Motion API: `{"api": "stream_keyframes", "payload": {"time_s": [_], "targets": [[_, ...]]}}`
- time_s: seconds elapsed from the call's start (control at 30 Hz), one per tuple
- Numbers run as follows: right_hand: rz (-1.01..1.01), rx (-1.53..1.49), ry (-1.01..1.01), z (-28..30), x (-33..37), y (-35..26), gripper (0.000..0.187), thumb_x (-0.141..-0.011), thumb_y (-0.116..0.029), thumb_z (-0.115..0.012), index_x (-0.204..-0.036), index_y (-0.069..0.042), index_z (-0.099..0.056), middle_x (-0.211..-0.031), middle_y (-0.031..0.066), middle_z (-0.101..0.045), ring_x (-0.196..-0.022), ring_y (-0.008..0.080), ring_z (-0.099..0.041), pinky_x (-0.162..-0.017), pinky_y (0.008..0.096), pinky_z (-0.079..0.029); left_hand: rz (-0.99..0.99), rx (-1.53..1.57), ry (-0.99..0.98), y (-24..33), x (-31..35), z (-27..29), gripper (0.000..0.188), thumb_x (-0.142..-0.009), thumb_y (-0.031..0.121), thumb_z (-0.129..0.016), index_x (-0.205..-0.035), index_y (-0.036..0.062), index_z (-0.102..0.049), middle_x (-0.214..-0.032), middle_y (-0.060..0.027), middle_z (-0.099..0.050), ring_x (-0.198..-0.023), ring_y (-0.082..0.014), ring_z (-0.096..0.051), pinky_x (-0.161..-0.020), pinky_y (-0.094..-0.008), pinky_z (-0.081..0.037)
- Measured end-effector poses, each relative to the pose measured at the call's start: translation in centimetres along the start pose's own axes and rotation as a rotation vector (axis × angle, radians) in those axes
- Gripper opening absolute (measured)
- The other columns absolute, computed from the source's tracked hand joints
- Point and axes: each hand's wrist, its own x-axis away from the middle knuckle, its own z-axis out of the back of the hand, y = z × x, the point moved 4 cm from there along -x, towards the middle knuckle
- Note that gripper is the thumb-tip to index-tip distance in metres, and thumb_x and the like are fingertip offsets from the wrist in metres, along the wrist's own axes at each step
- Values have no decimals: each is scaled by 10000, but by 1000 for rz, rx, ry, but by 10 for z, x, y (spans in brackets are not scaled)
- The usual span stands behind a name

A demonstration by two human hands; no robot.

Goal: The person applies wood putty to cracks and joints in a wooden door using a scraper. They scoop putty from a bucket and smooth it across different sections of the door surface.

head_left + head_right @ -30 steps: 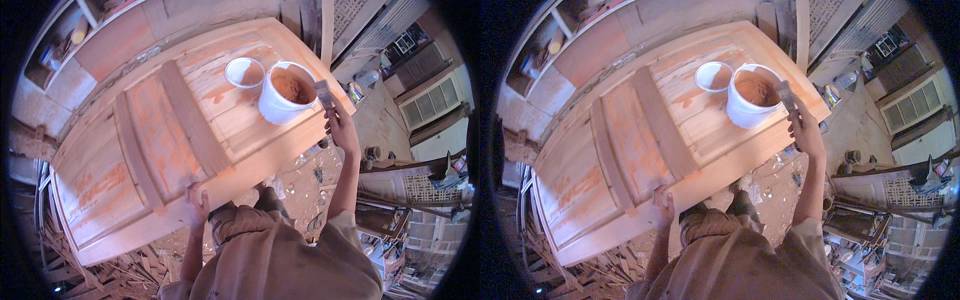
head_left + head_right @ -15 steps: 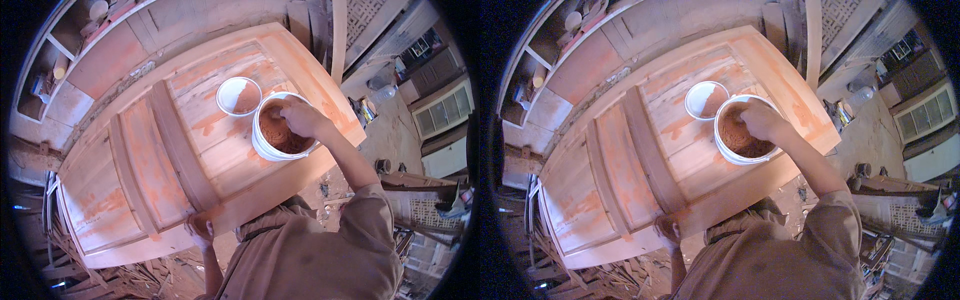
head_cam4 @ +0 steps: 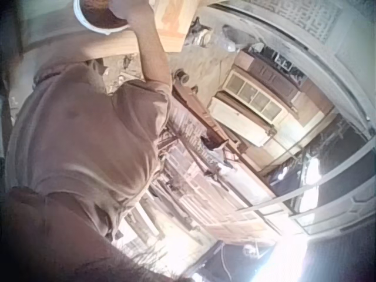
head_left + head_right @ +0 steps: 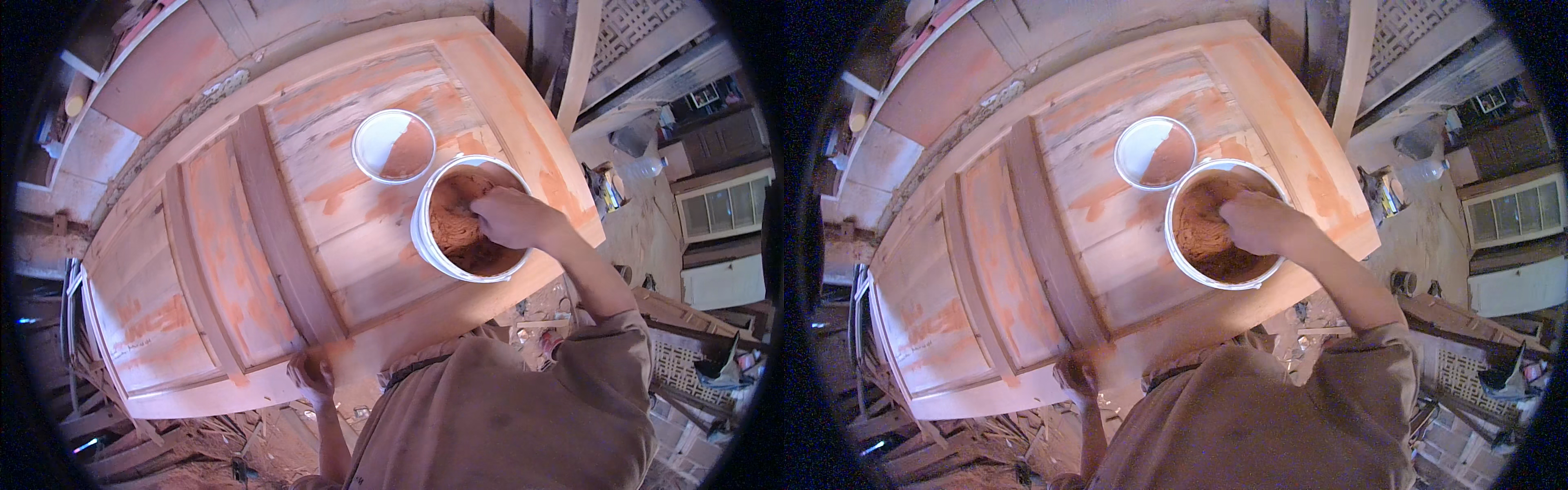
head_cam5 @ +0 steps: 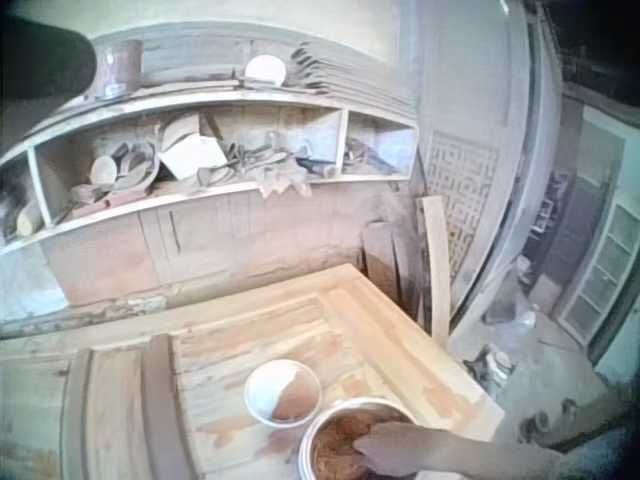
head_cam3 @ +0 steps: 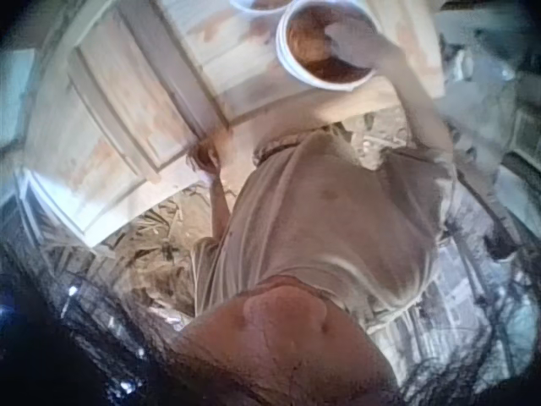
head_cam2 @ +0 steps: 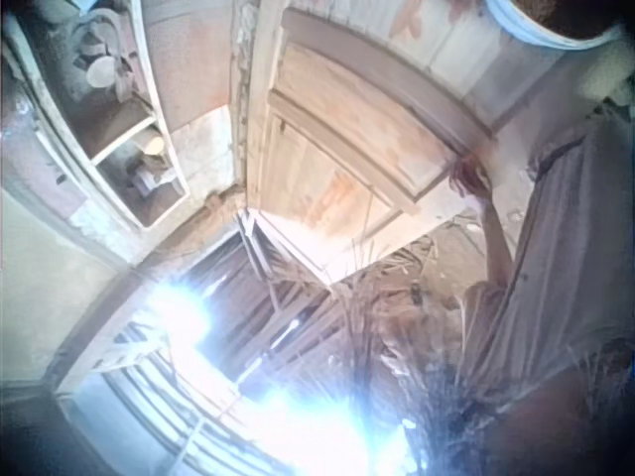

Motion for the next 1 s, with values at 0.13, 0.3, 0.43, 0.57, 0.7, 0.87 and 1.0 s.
{"api": "stream_keyframes", "payload": {"time_s": [0.13,0.3,0.43,0.57,0.7,0.87,1.0], "targets": [[137,-105,-27,30,23,-4,160,-884,-123,-573,-907,9,-662,-923,223,-674,-901,434,-646,-843,518,-512,-12,-42,12,-1,-4,8,483,-934,448,-654,-1121,8,-596,-1084,-188,-640,-1009,-383,-608,-905,-505,-471],[45,41,189,10,-21,2,153,-861,-117,-582,-921,-19,-682,-881,220,-681,-919,428,-650,-854,509,-515,-7,-30,43,1,-2,-4,473,-938,460,-650,-1100,17,-608,-1077,-173,-647,-1004,-375,-617,-911,-488,-478],[-49,72,45,-9,-33,-3,153,-854,-113,-577,-897,-15,-687,-850,230,-679,-873,432,-659,-831,519,-513,-7,-46,-5,-4,2,-2,468,-940,456,-651,-1103,19,-612,-1080,-168,-649,-1001,-376,-617,-910,-490,-478],[143,-29,-40,30,0,-1,172,-848,-113,-570,-848,3,-698,-934,251,-692,-881,418,-677,-866,509,-517,19,-32,-11,-2,0,8,451,-939,440,-659,-1100,22,-609,-1081,-168,-650,-1001,-372,-617,-906,-489,-475],[164,-54,7,35,-3,10,142,-857,-108,-579,-875,6,-661,-844,262,-657,-843,427,-652,-803,517,-508,14,4,17,10,-10,10,424,-932,418,-674,-1080,27,-608,-1079,-171,-648,-1001,-368,-617,-905,-483,-475],[182,85,58,17,-14,9,172,-900,-111,-563,-945,10,-676,-794,225,-653,-750,389,-670,-725,473,-536,21,66,13,12,-9,-8,403,-923,394,-688,-1072,28,-609,-1084,-177,-646,-997,-376,-617,-908,-490,-472],[12,-335,-293,58,12,-6,246,-934,-109,-562,-1117,11,-675,-728,165,-639,-616,257,-674,-588,378,-546,40,-40,-2,-5,5,12,407,-923,392,-690,-1083,27,-607,-1094,-180,-646,-1002,-381,-617,-914,-495,-470]]}}
